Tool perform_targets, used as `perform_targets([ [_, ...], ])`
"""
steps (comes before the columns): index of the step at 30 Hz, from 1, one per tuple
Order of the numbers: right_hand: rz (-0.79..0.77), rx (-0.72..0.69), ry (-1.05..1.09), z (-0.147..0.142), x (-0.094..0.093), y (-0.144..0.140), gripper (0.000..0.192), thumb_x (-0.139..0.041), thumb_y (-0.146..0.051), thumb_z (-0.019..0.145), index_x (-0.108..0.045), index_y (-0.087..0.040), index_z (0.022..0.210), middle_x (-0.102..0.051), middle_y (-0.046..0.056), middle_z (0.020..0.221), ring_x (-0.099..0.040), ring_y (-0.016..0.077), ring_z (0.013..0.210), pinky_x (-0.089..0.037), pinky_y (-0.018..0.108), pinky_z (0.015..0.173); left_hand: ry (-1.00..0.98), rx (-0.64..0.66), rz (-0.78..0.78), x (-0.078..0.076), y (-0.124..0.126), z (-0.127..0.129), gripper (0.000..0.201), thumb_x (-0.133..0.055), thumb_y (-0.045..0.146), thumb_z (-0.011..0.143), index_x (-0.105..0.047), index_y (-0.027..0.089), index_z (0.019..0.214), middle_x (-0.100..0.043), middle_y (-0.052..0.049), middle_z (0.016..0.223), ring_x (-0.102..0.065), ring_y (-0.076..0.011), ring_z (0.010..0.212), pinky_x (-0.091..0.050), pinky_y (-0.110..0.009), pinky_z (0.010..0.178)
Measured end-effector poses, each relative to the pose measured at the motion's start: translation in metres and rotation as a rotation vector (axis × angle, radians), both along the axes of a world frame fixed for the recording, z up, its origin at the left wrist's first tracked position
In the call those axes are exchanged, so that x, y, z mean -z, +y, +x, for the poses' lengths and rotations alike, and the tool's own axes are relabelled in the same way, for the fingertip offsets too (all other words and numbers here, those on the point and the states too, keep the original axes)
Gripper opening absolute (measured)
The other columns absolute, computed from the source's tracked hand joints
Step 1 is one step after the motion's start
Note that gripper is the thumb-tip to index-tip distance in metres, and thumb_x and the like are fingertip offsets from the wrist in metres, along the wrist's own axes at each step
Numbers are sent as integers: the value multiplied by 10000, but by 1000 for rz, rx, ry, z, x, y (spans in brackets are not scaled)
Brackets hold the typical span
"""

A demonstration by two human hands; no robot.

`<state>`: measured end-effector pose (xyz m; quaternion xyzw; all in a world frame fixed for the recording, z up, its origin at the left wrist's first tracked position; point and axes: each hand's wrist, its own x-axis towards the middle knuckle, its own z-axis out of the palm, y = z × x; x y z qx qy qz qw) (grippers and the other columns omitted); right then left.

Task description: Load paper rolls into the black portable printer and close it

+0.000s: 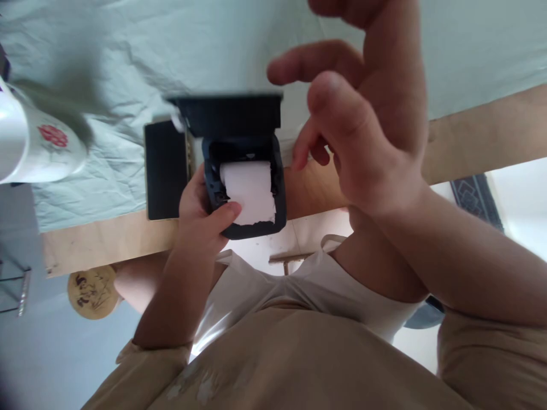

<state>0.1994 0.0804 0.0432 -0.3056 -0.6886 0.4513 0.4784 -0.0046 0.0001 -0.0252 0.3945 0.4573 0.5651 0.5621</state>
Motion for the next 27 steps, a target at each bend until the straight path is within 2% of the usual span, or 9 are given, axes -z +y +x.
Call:
perform_targets([
  [3, 30, -10, 27, -2, 3, 0, 244, -531, -301, 934, -485, -199, 1150, -508, 49, 1260, -642, 124, 1144, -462, 125, 496, 34, -9, 10, 1, 0, -1, 629, -883, 275, 670, -624, 267, 1242, -695, -20, 1052, -688, -156, 916, -606, -271, 831],
  [6, 41, -95, -249, -2, 9, -3, 397, -579, -349, 932, -523, -155, 1274, -580, 78, 1307, -658, 46, 903, -423, 115, 505, 72, -23, 10, 2, -3, -1, 681, -882, 330, 676, -608, 276, 1297, -695, -45, 1140, -694, -224, 1026, -602, -346, 919],
  [8, 88, -172, -448, -1, 12, -5, 507, -595, -418, 918, -484, -174, 1347, -593, 88, 1341, -623, 27, 788, -476, 156, 596, 63, -16, 28, 0, -5, 0, 681, -866, 387, 695, -602, 281, 1314, -693, -56, 1180, -689, -267, 1088, -592, -386, 960],
  [11, 186, -216, -549, -4, 15, -5, 562, -548, -493, 926, -442, -157, 1364, -591, 112, 1336, -640, 111, 1018, -536, 239, 850, 30, -7, 56, -5, -6, 2, 684, -822, 493, 723, -597, 278, 1332, -669, -75, 1272, -648, -308, 1211, -550, -430, 1058],
  [13, 193, -252, -542, -6, 16, -4, 614, -536, -540, 923, -407, -150, 1380, -568, 118, 1352, -609, 128, 1123, -519, 247, 928, 41, -7, 43, -8, -5, 3, 707, -798, 533, 738, -585, 278, 1362, -646, -79, 1325, -606, -316, 1290, -511, -439, 1120],
  [16, 149, -272, -546, -8, 21, 1, 696, -538, -613, 903, -381, -157, 1404, -540, 116, 1380, -584, 127, 1134, -507, 251, 953, 54, 0, 15, -10, -3, 3, 660, -775, 494, 788, -574, 297, 1385, -644, -54, 1337, -585, -297, 1331, -497, -418, 1143],
  [21, 130, -249, -552, -12, 31, 5, 714, -538, -609, 896, -377, -168, 1434, -553, 114, 1361, -585, 146, 1136, -514, 293, 989, -71, 16, 54, -6, 0, 3, 418, -655, 468, 912, -626, 299, 1294, -687, -32, 1268, -629, -262, 1286, -582, -364, 1014],
  [24, 189, -201, -519, -12, 30, 1, 683, -550, -570, 905, -403, -148, 1422, -557, 116, 1354, -582, 158, 1195, -510, 313, 1039, -118, -56, -13, -7, 2, 7, 429, -580, 596, 929, -675, 264, 1185, -706, -34, 1220, -579, -270, 1354, -569, -379, 1059],
  [27, 247, -162, -466, -11, 26, -3, 593, -539, -493, 930, -434, -129, 1386, -560, 126, 1349, -564, 168, 1256, -520, 306, 1036, -87, -178, -81, -9, 4, 10, 403, -566, 598, 943, -695, 245, 1088, -730, -23, 1137, -589, -262, 1346, -566, -390, 1079],
])
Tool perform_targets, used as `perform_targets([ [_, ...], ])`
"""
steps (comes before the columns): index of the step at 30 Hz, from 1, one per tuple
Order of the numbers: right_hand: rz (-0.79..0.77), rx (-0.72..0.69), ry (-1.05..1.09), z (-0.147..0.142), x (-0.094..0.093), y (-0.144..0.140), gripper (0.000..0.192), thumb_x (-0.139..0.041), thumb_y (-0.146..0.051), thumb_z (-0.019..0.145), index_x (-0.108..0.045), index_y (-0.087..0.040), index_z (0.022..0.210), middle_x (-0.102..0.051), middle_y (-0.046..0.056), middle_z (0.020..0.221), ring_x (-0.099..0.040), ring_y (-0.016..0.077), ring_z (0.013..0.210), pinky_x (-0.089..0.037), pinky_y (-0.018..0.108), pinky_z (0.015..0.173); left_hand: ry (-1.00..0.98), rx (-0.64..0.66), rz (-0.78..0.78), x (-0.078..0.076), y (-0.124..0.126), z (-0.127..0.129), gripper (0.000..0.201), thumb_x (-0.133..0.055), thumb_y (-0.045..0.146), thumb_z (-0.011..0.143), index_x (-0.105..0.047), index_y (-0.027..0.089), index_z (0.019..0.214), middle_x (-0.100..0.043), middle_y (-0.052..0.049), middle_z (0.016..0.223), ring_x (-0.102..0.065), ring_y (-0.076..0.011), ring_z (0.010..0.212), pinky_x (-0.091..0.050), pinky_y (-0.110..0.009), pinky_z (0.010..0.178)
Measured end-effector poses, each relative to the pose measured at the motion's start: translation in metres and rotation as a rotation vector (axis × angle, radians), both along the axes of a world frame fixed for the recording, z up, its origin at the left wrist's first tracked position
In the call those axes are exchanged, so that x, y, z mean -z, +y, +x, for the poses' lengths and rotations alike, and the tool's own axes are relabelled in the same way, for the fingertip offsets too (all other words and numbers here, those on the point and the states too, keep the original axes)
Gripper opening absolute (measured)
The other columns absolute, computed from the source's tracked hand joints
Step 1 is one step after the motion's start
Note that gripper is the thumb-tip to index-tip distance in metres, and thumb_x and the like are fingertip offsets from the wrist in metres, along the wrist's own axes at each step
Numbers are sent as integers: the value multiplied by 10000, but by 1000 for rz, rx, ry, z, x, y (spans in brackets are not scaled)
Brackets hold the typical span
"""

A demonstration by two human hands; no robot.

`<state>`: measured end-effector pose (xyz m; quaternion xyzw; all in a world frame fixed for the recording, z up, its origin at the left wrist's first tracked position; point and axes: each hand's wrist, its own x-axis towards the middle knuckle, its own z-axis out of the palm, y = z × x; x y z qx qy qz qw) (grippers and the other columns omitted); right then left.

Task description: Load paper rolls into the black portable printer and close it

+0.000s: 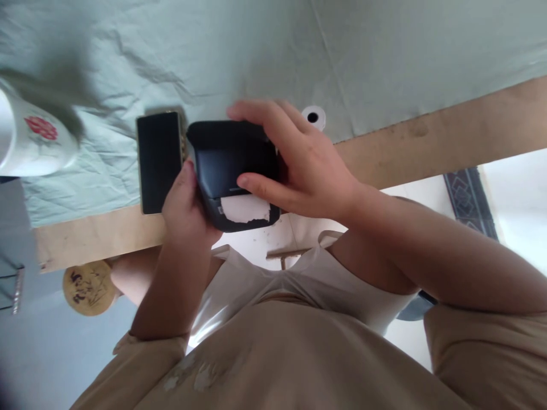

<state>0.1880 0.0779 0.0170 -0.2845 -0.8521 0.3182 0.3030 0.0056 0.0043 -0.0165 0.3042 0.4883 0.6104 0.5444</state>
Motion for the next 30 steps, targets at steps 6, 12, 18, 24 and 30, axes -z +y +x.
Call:
perform_targets([
  [6, 111, -92, -34, 3, -5, 1, 647, -608, -537, 888, -417, -188, 1399, -467, 151, 1467, -588, 149, 1150, -552, 289, 960, -27, -48, 95, 0, 2, -1, 255, -623, 473, 945, -724, 241, 981, -742, -13, 951, -632, -251, 1298, -582, -375, 1059],
  [12, 169, 112, 135, 5, -8, -2, 555, -733, -501, 819, -556, -186, 1240, -570, 65, 1061, -434, -3, 650, -322, 189, 506, -156, -3, 32, -1, 4, 0, 343, -562, 535, 963, -724, 244, 1043, -749, 0, 1031, -608, -253, 1337, -586, -395, 1057],
  [18, 98, 483, 358, -3, -21, -7, 320, -569, -440, 941, -446, -180, 799, -590, 34, 870, -574, 47, 647, -383, 245, 531, -122, 200, 106, -3, 0, -4, 284, -699, 427, 910, -687, 254, 1135, -755, -40, 1090, -655, -255, 1277, -611, -345, 980],
  [24, 467, 294, -152, 0, -23, -8, 127, -581, -316, 912, -638, -203, 903, -701, -33, 835, -564, 57, 638, -317, 253, 554, -71, 241, 122, -4, -2, -3, 358, -693, 459, 905, -658, 269, 1206, -723, -57, 1220, -635, -270, 1302, -599, -347, 992],
  [30, 462, 214, -412, 1, -29, -18, 250, -503, -357, 952, -722, -251, 893, -718, -62, 1008, -480, 27, 629, -180, 224, 560, -5, 233, 95, -5, -1, -3, 446, -722, 536, 860, -670, 263, 1210, -702, -64, 1255, -590, -303, 1352, -585, -358, 1021],
])
